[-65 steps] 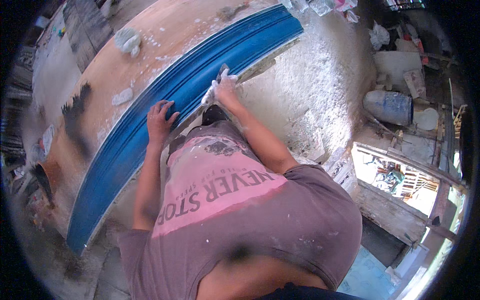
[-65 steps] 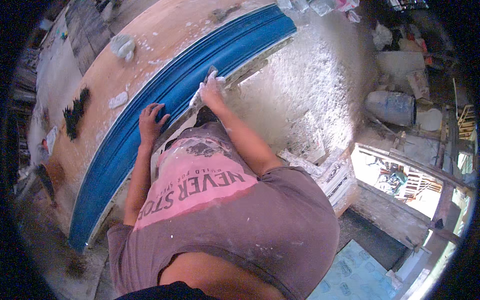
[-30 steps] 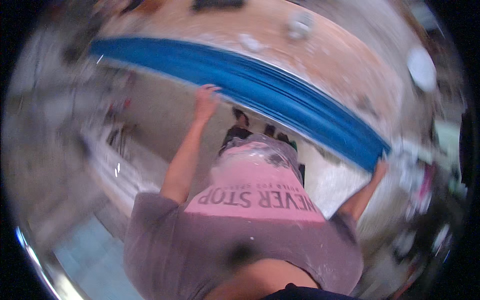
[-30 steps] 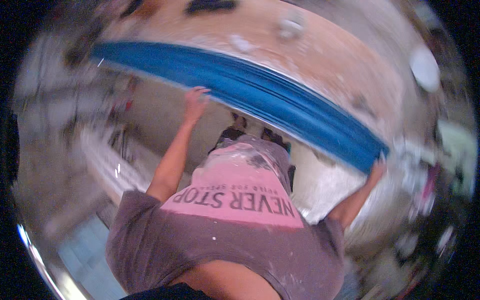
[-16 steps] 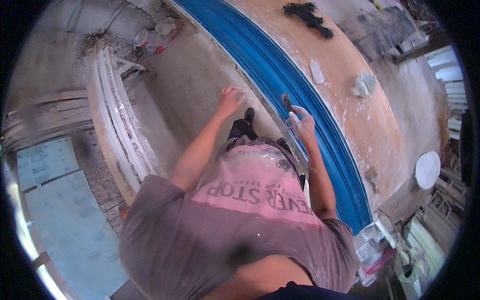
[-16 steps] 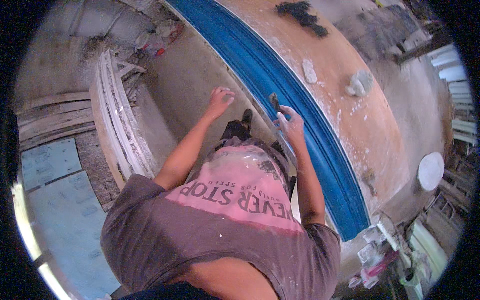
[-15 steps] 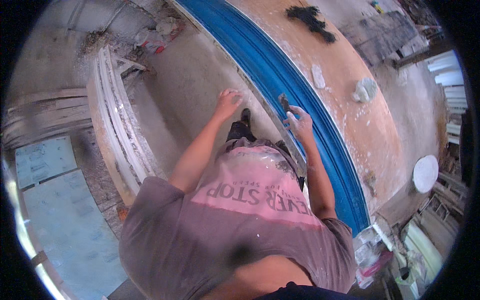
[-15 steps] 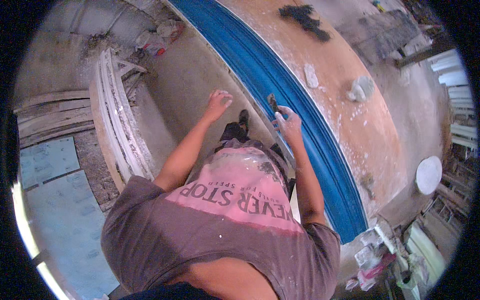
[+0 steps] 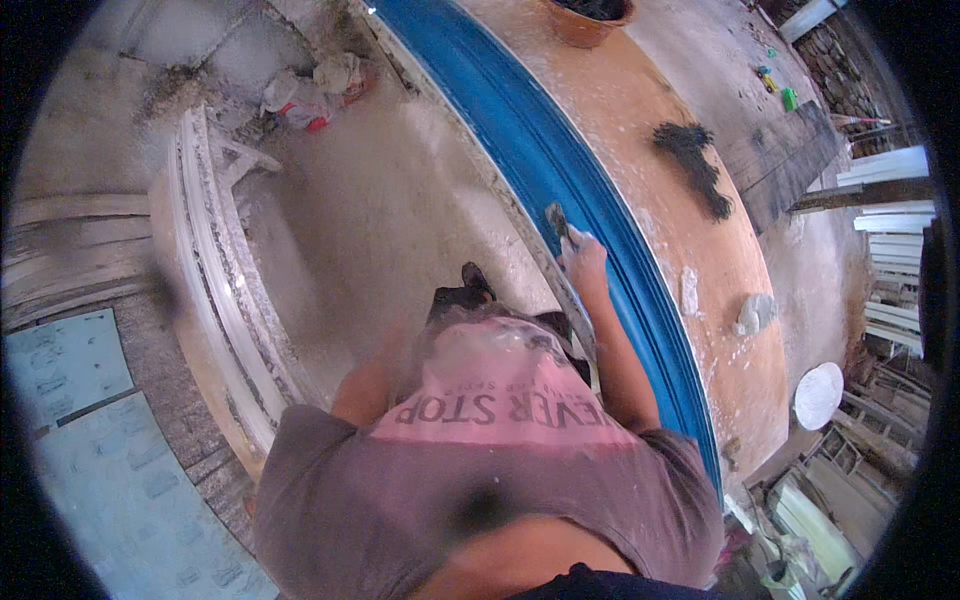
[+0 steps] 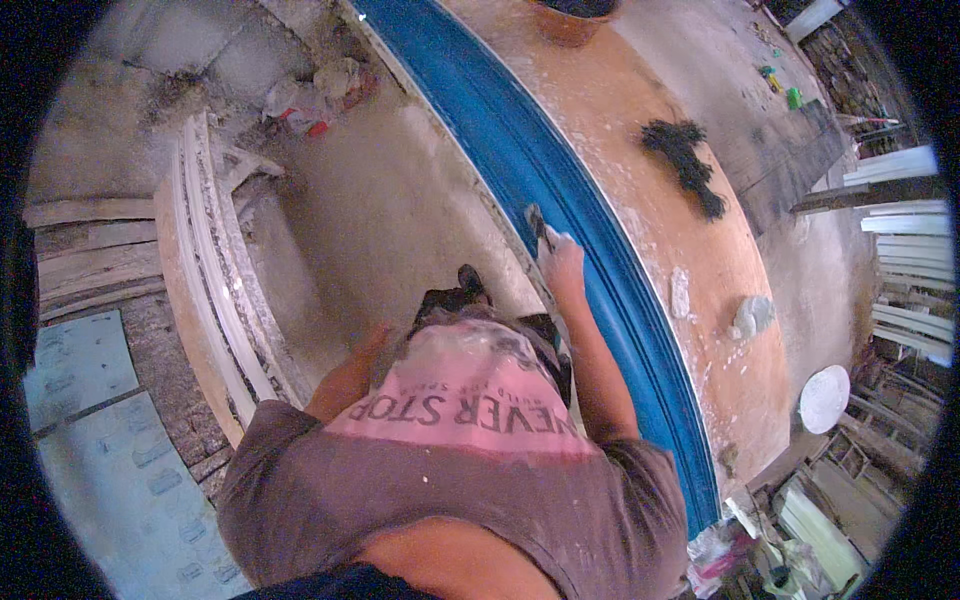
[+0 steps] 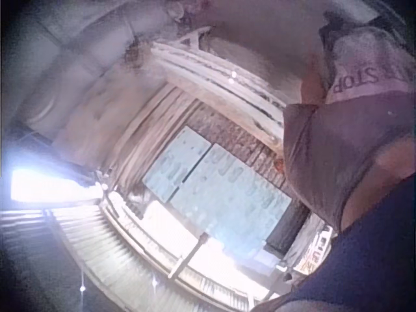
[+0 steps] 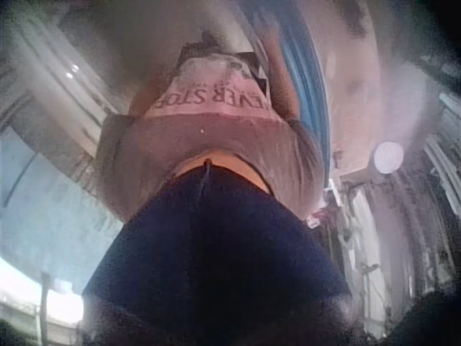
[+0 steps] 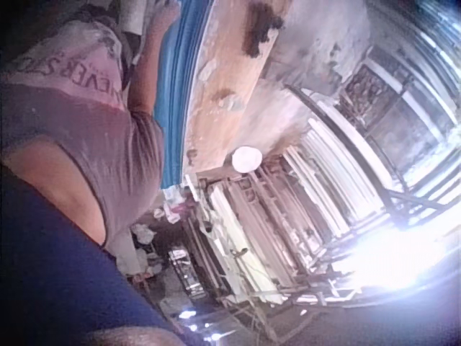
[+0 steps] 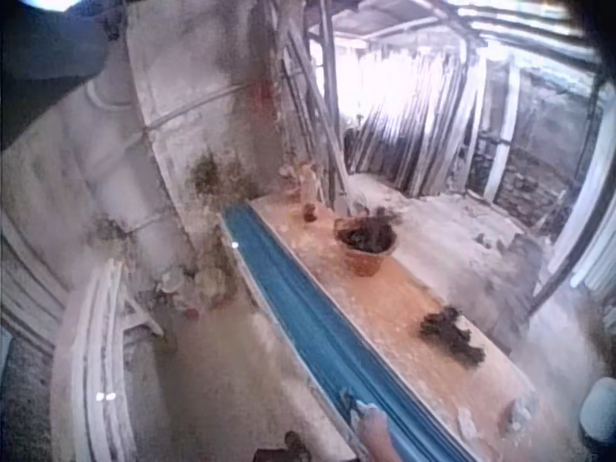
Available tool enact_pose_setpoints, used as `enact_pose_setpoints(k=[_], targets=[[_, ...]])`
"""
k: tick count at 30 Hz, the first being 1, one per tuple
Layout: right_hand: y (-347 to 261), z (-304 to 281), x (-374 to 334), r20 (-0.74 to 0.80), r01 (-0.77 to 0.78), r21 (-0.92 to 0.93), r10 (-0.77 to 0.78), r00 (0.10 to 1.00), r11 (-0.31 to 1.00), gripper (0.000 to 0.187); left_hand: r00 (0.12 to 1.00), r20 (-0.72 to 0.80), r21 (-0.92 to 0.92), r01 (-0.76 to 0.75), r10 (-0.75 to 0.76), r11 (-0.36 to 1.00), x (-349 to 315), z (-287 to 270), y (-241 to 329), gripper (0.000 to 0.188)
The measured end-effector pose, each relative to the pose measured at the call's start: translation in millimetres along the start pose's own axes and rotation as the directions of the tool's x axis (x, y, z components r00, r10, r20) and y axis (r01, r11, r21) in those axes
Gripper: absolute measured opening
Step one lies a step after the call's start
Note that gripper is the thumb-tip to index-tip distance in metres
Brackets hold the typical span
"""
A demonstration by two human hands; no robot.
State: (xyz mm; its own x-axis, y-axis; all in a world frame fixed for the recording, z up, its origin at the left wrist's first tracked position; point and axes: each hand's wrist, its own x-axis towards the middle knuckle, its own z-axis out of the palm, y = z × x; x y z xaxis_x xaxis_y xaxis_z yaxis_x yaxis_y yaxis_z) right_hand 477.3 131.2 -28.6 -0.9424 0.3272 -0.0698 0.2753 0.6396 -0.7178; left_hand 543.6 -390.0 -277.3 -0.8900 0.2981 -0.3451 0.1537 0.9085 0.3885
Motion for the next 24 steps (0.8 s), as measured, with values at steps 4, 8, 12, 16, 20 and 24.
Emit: enact_pose_setpoints(k=[4,8,12,16,20,24], targets=[[-55,60,111,-0.028,0.101,-0.124,-0.105,0.994,0.987,0.022,0.977,0.020,-0.200,0.213,-0.213,0.956,35,-61,-76,0.046],[-123,134,244,0.028,0.206,-0.230,-0.205,0.978,0.951,0.022,0.853,0.063,-0.520,0.471,-0.518,0.713,85,-97,-85,0.049],[-174,182,376,0.110,0.487,-0.396,-0.487,0.867,0.778,0.029,0.916,0.105,-0.357,0.398,-0.387,0.845,164,-152,-66,0.049],[-197,210,434,0.046,0.404,-0.301,-0.410,0.911,0.864,0.024,0.975,0.192,0.118,0.093,-0.114,0.989,201,-159,-98,0.047],[-213,202,414,0.179,0.252,-0.243,-0.212,0.961,0.937,0.017,0.918,0.342,0.042,0.200,-0.202,0.979,207,-164,-126,0.050],[-246,211,421,0.220,0.022,-0.238,0.032,0.975,0.971,0.020,0.871,0.400,-0.072,0.340,-0.286,0.938,224,-209,-156,0.052]])
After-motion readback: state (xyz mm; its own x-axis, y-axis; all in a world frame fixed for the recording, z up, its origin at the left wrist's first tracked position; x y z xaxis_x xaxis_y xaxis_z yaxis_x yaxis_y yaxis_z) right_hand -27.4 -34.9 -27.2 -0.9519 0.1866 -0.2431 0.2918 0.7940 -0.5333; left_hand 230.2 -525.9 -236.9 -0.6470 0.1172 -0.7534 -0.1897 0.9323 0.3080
